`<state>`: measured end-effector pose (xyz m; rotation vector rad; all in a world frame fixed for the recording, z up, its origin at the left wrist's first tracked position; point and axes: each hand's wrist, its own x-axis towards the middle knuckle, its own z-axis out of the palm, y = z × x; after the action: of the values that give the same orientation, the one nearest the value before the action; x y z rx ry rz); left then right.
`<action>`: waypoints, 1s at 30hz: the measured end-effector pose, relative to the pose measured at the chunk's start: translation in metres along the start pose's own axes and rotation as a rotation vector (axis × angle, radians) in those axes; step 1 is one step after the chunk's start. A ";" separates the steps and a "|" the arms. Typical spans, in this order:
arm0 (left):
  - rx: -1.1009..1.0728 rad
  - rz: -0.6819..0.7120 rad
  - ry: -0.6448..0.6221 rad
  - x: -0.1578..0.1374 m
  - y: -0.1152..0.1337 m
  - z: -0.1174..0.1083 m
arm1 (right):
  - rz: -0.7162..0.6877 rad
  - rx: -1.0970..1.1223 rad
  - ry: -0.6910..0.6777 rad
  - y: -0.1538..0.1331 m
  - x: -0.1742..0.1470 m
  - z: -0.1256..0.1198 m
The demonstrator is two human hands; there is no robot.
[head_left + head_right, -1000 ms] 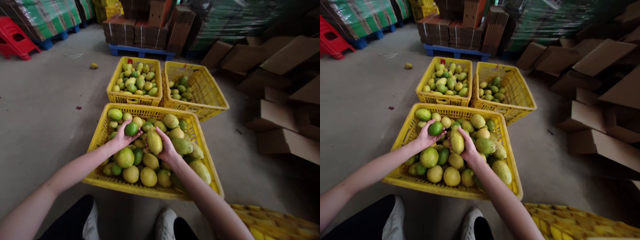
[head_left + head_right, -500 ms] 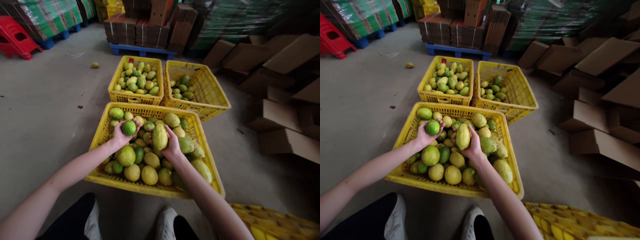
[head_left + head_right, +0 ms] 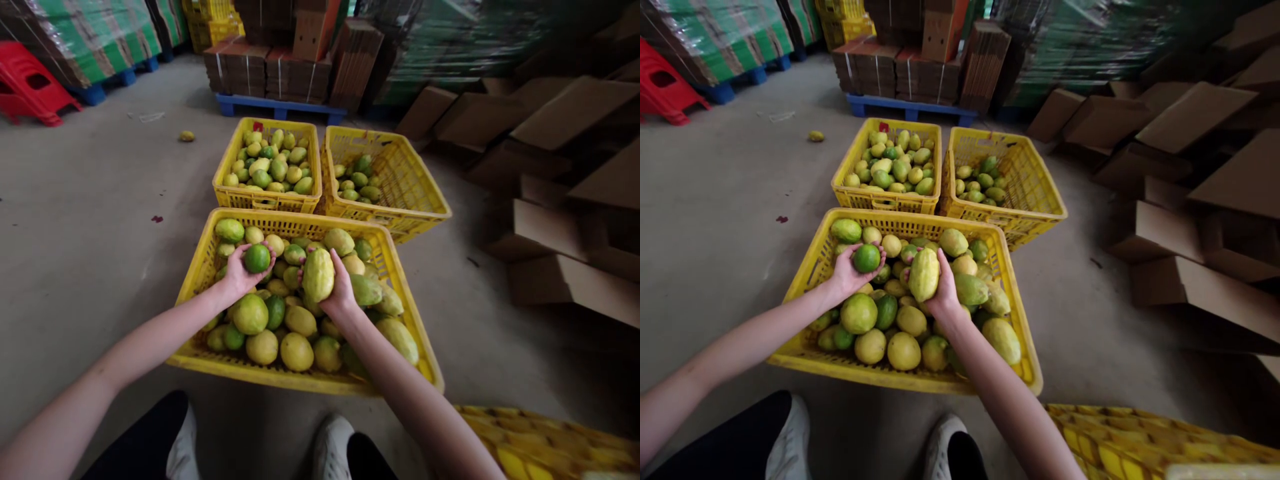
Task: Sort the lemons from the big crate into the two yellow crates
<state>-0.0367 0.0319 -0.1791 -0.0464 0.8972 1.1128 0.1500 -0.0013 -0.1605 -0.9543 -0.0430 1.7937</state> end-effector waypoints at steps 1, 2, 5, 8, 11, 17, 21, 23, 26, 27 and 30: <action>0.002 -0.005 -0.002 0.001 0.000 -0.001 | 0.005 0.008 -0.006 0.000 0.001 -0.001; 0.000 -0.012 -0.005 0.002 0.000 -0.001 | 0.012 0.019 -0.011 0.001 0.001 -0.002; -0.016 -0.017 -0.010 0.006 0.000 -0.001 | 0.030 0.052 -0.014 0.001 0.002 -0.004; 0.034 0.018 -0.012 0.007 -0.002 0.000 | 0.023 0.072 -0.001 0.001 0.004 -0.005; 0.169 0.024 -0.028 0.003 -0.006 -0.001 | 0.011 0.088 0.015 0.000 0.005 -0.005; 0.632 -0.319 -0.156 -0.009 0.006 -0.017 | 0.031 0.075 -0.048 0.000 0.008 -0.011; 0.801 -0.382 -0.246 -0.005 0.037 0.016 | 0.087 -0.010 -0.074 0.006 0.011 -0.015; 0.836 -0.265 -0.212 0.003 0.058 0.058 | 0.104 -0.036 -0.055 0.008 0.011 -0.016; 0.778 0.163 -0.165 0.020 0.093 0.132 | 0.088 -0.054 -0.061 0.009 0.012 -0.017; 0.728 0.315 -0.136 0.027 0.105 0.152 | 0.072 -0.054 -0.065 0.010 0.012 -0.017; 0.702 0.664 0.006 0.044 0.131 0.178 | 0.023 -0.037 -0.046 0.010 0.012 -0.018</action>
<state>-0.0274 0.2079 -0.0391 0.8796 1.3122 1.3329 0.1518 -0.0035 -0.1844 -0.9429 -0.0949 1.8411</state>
